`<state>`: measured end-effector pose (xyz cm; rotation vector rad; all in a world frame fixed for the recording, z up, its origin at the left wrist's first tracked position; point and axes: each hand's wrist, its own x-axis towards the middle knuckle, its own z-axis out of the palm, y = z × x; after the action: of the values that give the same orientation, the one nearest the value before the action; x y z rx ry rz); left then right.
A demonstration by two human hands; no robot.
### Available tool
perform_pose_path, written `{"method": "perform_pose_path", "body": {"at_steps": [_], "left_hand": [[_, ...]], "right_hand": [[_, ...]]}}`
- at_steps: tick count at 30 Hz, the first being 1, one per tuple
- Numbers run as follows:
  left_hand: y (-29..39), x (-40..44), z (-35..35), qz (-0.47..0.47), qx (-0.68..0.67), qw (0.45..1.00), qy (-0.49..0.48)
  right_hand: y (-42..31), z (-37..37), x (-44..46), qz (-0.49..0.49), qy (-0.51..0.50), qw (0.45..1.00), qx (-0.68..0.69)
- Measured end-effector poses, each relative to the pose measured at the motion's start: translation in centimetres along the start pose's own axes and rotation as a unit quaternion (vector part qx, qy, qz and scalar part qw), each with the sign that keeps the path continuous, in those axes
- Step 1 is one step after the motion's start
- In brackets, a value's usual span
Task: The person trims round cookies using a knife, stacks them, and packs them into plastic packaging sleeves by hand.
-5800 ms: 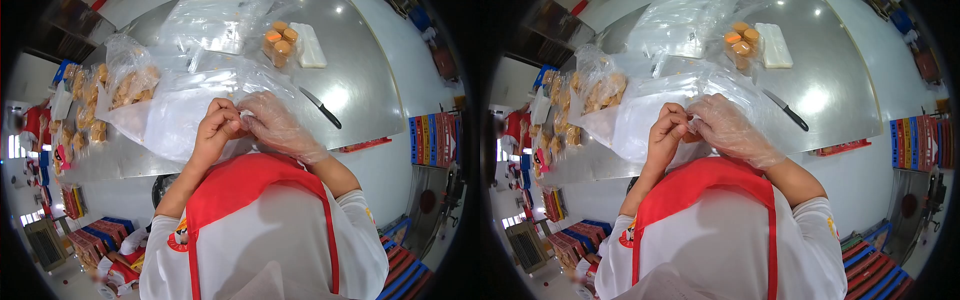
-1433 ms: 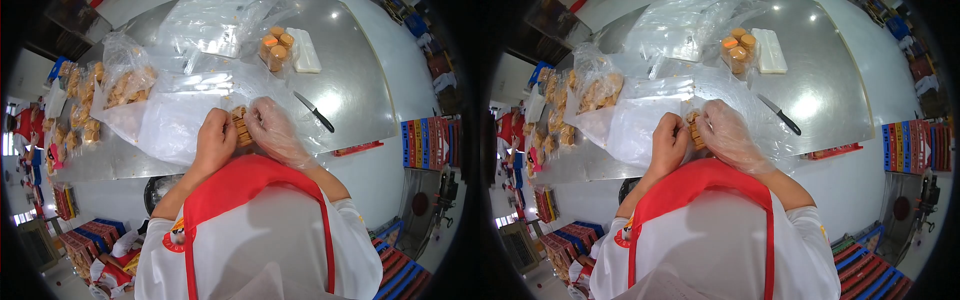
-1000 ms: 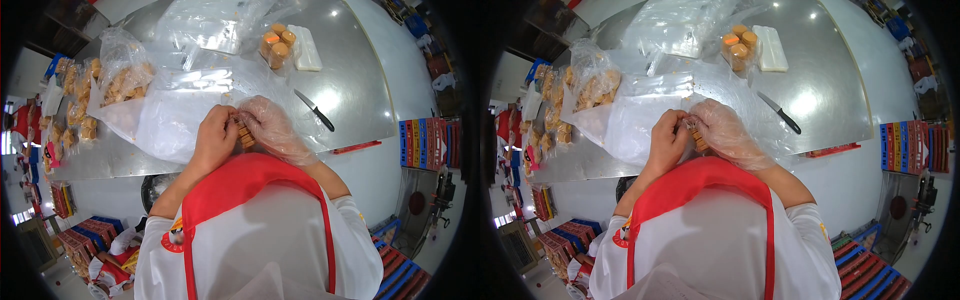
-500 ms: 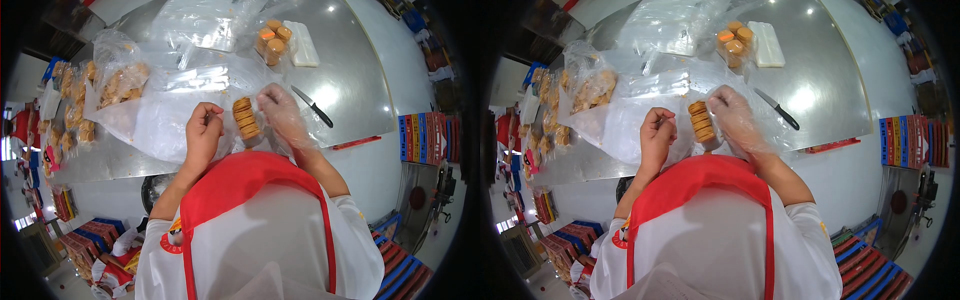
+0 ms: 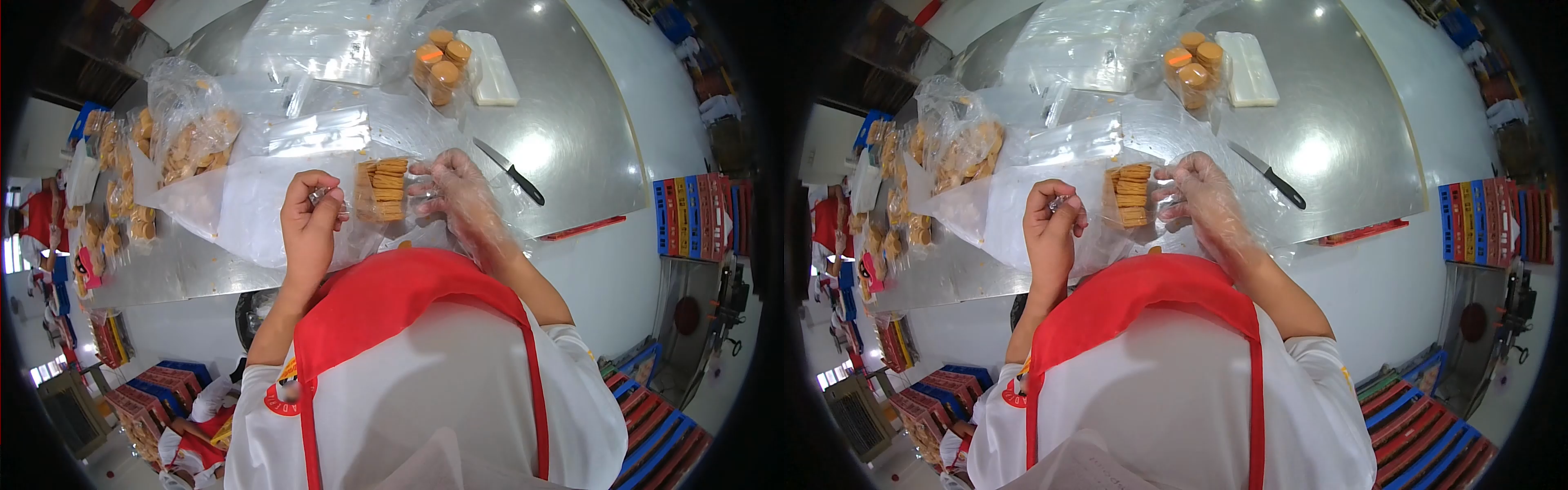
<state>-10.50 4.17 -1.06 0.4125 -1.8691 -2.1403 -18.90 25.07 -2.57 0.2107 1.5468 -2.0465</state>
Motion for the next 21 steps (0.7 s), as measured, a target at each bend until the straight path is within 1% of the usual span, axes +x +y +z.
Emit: {"method": "perform_pose_path", "body": {"at_steps": [4,7,8,10,12,13,16,19,20,21], "left_hand": [[-0.7,0.3,-1.2,-0.013,-0.014,1.0,0.007],[-1.1,0.7,-2.6,-0.064,0.033,0.997,-0.024],[-1.7,1.0,-3.2,-0.062,0.118,0.989,-0.059],[-2.1,1.5,-3.7,-0.057,0.286,0.948,-0.125],[-1.3,1.0,-2.7,0.045,0.413,0.903,-0.109],[-0.4,0.8,-1.9,0.096,0.473,0.87,-0.1],[1.1,0.5,-0.6,0.108,0.444,0.881,-0.124],[1.7,0.7,-0.5,0.077,0.363,0.917,-0.145],[1.1,0.8,-1.0,0.054,0.308,0.941,-0.129],[0.4,1.1,-1.5,0.031,0.251,0.961,-0.113]], "right_hand": [[0.5,0.1,0.7,0.003,0.02,1.0,0.02],[1.0,-0.3,1.1,0.008,0.019,1.0,0.019],[1.1,-0.4,1.1,0.011,0.017,1.0,0.016],[0.8,-0.2,1.0,0.0,0.01,1.0,-0.009],[0.5,0.1,0.8,-0.02,-0.012,1.0,-0.021],[0.5,0.3,0.7,-0.035,-0.03,0.999,-0.02],[0.2,0.8,0.4,-0.056,-0.06,0.996,-0.03],[-0.5,1.3,-0.1,-0.061,-0.067,0.994,-0.058],[-0.8,1.5,-0.3,-0.063,-0.067,0.993,-0.07],[-1.2,1.7,-0.6,-0.084,-0.077,0.99,-0.08]]}}
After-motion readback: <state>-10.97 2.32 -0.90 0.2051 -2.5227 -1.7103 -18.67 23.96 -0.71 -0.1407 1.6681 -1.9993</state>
